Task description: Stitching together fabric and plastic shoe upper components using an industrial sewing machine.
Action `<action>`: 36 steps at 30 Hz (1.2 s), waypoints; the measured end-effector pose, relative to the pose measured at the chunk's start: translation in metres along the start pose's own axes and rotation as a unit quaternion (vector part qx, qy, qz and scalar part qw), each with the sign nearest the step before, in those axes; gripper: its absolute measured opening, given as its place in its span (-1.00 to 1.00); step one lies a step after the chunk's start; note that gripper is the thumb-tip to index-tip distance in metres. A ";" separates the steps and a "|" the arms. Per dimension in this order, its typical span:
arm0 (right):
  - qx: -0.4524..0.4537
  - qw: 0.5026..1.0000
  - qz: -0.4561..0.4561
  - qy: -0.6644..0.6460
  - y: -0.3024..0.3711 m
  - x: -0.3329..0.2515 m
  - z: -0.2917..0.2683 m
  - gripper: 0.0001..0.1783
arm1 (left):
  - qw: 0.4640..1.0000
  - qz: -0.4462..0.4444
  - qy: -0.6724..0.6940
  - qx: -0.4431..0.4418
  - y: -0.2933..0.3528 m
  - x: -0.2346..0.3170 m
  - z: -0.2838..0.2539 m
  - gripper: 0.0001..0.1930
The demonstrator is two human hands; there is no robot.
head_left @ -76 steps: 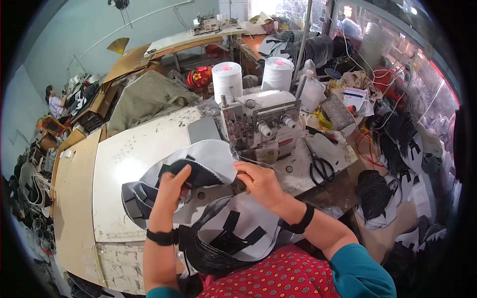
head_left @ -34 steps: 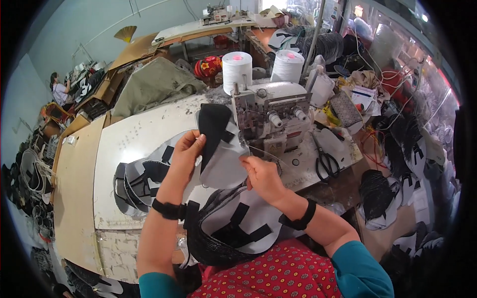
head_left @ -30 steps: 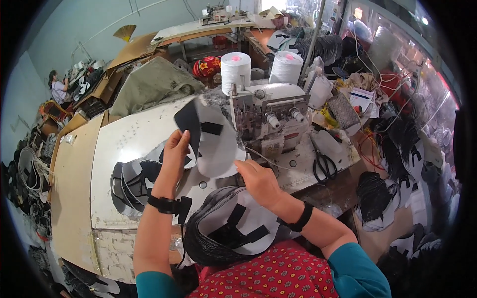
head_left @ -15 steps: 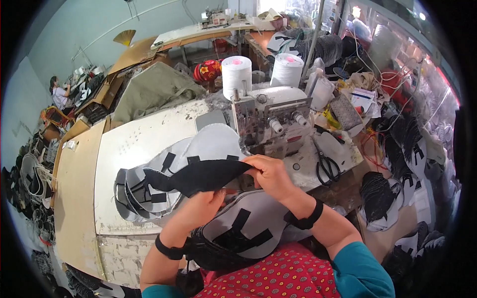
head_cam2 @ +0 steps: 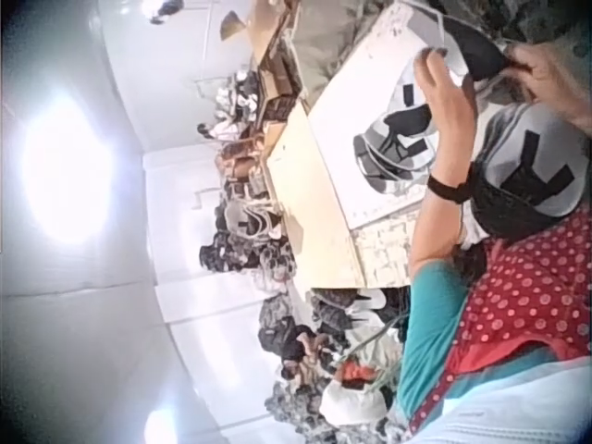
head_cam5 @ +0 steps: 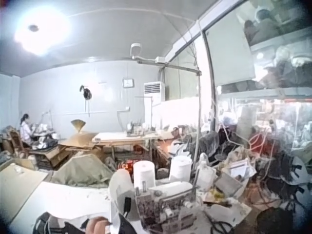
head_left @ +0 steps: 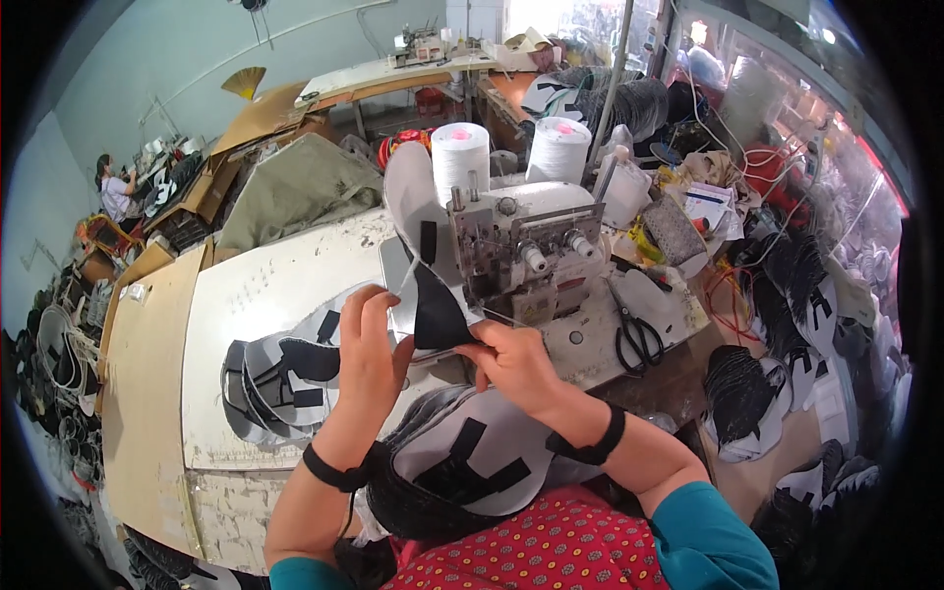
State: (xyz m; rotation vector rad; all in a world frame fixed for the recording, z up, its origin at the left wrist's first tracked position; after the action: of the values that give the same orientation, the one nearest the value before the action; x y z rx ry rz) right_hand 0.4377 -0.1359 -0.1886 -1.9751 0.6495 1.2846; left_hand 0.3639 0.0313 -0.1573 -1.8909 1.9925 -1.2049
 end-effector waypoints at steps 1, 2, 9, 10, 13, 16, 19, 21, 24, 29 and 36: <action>-0.005 0.999 0.040 0.026 -0.003 0.006 0.003 -0.73 | 1.000 0.006 -0.001 0.003 -0.004 0.000 0.002 -0.39; 0.008 1.000 0.026 0.013 -0.005 0.008 0.003 -0.69 | 1.000 0.000 0.015 -0.004 -0.007 0.000 0.005 -0.36; -0.009 0.991 0.092 -0.092 0.015 0.014 -0.011 -0.89 | 0.900 -0.223 0.327 -0.185 -0.007 -0.025 0.043 -0.48; -0.018 0.996 0.067 -0.051 0.019 0.011 -0.013 -0.89 | 0.896 -0.151 0.365 -0.203 -0.007 -0.022 0.045 -0.50; -0.027 0.998 0.012 0.064 0.033 0.007 -0.017 -0.82 | 0.777 -0.186 0.558 -0.226 0.006 -0.034 0.049 -0.82; -0.059 0.998 -0.005 -0.018 0.044 0.013 -0.017 -0.76 | 0.818 -0.210 0.501 -0.190 0.016 -0.053 0.041 -0.72; -0.072 0.997 -0.016 0.009 0.048 0.023 -0.014 -0.81 | 0.706 -0.324 0.626 -0.069 0.025 -0.064 0.044 -0.74; -0.062 0.997 -0.033 0.013 0.045 0.030 -0.012 -0.83 | 0.759 -0.284 0.584 -0.054 0.023 -0.064 0.042 -0.74; -0.049 0.998 0.015 0.023 0.035 0.042 -0.009 -0.84 | 0.843 -0.245 0.478 -0.046 0.009 -0.071 0.047 -0.82; 0.003 0.997 -0.077 0.024 0.017 0.044 -0.005 -0.82 | 0.823 -0.299 0.483 -0.016 -0.007 -0.099 0.054 -0.82; 0.024 0.993 -0.078 0.089 0.009 0.044 -0.011 -0.72 | 0.785 -0.447 0.422 -0.069 0.023 -0.091 0.025 -0.76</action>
State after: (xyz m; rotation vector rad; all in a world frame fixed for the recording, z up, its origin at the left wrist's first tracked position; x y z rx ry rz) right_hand 0.4544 -0.1517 -0.2285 -2.0736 0.5905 0.9978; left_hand 0.3786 0.0991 -0.2257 -2.8457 1.3483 -2.5743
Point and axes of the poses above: each hand's wrist, its own y-axis away from the middle knuckle, its own z-axis out of the palm, x = y × z, the point moved 4 cm from there along -y, towards the middle knuckle, and after that the axes turned 4 degrees about -x, right-handed, at the moved point
